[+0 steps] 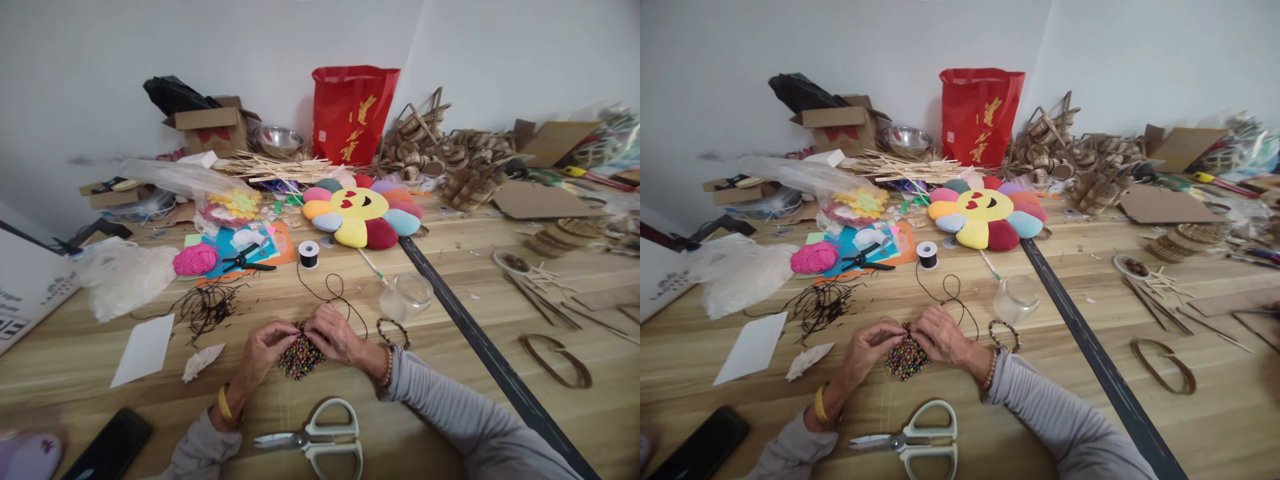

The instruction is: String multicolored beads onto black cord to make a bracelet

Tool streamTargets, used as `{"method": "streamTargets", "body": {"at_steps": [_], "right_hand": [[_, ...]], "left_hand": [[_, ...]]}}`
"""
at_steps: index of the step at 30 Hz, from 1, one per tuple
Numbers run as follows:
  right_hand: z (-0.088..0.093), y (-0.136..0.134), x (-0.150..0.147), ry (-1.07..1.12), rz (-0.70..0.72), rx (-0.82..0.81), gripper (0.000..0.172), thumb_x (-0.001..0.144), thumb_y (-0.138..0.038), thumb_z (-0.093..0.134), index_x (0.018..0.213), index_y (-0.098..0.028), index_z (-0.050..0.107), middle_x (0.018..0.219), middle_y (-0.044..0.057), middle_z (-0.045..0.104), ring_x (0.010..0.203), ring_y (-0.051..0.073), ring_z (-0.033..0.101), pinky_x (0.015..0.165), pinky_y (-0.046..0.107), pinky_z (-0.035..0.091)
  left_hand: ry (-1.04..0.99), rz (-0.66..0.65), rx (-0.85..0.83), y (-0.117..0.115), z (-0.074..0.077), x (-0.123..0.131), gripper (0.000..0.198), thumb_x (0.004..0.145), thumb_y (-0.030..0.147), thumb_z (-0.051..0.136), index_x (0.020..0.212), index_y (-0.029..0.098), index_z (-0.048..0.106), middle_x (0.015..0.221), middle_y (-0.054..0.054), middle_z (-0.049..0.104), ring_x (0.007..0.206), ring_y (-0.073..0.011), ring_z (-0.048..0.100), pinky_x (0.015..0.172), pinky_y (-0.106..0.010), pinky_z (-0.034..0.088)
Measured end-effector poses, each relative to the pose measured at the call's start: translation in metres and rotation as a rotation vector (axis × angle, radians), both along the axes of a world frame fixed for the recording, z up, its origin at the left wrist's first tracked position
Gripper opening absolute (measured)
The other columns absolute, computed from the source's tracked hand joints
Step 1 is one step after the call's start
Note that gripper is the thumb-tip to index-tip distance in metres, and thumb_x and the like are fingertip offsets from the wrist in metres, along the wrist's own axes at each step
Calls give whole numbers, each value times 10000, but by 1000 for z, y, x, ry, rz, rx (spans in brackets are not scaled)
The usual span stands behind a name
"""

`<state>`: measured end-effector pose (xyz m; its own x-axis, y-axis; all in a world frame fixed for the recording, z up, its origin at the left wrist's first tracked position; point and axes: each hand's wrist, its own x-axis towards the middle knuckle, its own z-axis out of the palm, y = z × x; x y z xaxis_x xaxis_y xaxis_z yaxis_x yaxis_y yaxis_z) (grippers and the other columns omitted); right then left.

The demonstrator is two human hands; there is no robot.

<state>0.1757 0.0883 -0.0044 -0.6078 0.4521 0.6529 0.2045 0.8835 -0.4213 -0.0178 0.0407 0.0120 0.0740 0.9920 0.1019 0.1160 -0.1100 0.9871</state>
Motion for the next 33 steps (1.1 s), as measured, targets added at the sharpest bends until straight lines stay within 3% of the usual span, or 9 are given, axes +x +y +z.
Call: {"method": "streamTargets", "body": {"at_steps": [16, 22, 33], "right_hand": [[1, 0, 0, -13, 28, -6, 113, 953, -204, 455, 877, -181, 535, 786, 64, 613, 757, 181, 524, 717, 323, 428], [3, 0, 0, -1, 96, -10, 100, 960, -205, 464, 908, -175, 545, 827, 74, 634, 779, 172, 553, 729, 313, 451], [-1, -1, -1, 29, 129, -39, 79, 945, -242, 522, 965, -167, 537, 845, 78, 635, 792, 168, 572, 734, 308, 474]], "left_hand": [[87, -39, 38, 0, -4, -2, 136, 736, 288, 716, 735, 156, 750, 770, -75, 708, 754, -190, 643, 732, -290, 523], [51, -3, -21, -1, -4, 0, 143, 702, 285, 741, 751, 151, 732, 743, -59, 709, 705, -177, 650, 675, -270, 533], [-3, -8, -26, -1, -2, 2, 172, 685, 310, 758, 646, 155, 695, 681, -40, 690, 656, -162, 627, 646, -258, 512]]}}
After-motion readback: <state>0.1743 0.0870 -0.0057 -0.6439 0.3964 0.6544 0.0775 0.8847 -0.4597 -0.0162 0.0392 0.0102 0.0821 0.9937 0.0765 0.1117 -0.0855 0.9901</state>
